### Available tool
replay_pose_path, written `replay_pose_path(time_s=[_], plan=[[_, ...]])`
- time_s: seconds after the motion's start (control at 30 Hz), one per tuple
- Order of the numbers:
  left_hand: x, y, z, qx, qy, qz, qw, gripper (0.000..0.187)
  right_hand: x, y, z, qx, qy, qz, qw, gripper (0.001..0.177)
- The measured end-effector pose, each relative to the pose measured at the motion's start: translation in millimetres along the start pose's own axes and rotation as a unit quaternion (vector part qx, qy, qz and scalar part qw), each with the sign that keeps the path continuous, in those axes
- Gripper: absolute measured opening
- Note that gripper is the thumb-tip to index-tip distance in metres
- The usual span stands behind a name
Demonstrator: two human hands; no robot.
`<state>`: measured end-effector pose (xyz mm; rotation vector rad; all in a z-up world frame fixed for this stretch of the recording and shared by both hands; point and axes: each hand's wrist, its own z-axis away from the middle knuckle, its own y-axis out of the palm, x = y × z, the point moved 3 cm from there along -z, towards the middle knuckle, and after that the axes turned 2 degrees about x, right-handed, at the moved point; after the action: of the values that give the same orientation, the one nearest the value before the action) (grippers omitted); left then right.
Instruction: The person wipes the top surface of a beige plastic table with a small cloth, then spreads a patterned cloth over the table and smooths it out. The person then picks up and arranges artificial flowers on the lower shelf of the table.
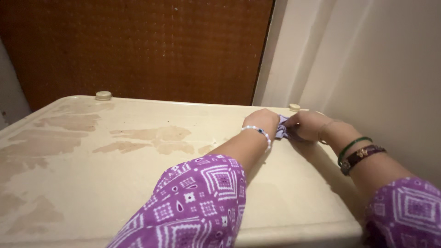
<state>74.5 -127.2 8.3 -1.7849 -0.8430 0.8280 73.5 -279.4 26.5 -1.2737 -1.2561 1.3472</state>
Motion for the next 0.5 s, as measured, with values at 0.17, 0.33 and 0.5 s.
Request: replay_pose_path(time_s=[0.17,0.33,0.5], plan=[[17,-10,6,0.007,-0.030,-0.024,0.999,0.023,48,-21,-9,0.066,0.016,0.036,0.997,0.030],[40,-12,8,0.031,-0.075,-0.085,0.993,0.023,63,-5,-27,0.062,-0.021,-0.027,0.997,0.032],[34,5,1,0.019,-0.042,-0.086,0.995,0.033,9,24,-64,-0.008,-0.118,-0.158,0.980,0.050]])
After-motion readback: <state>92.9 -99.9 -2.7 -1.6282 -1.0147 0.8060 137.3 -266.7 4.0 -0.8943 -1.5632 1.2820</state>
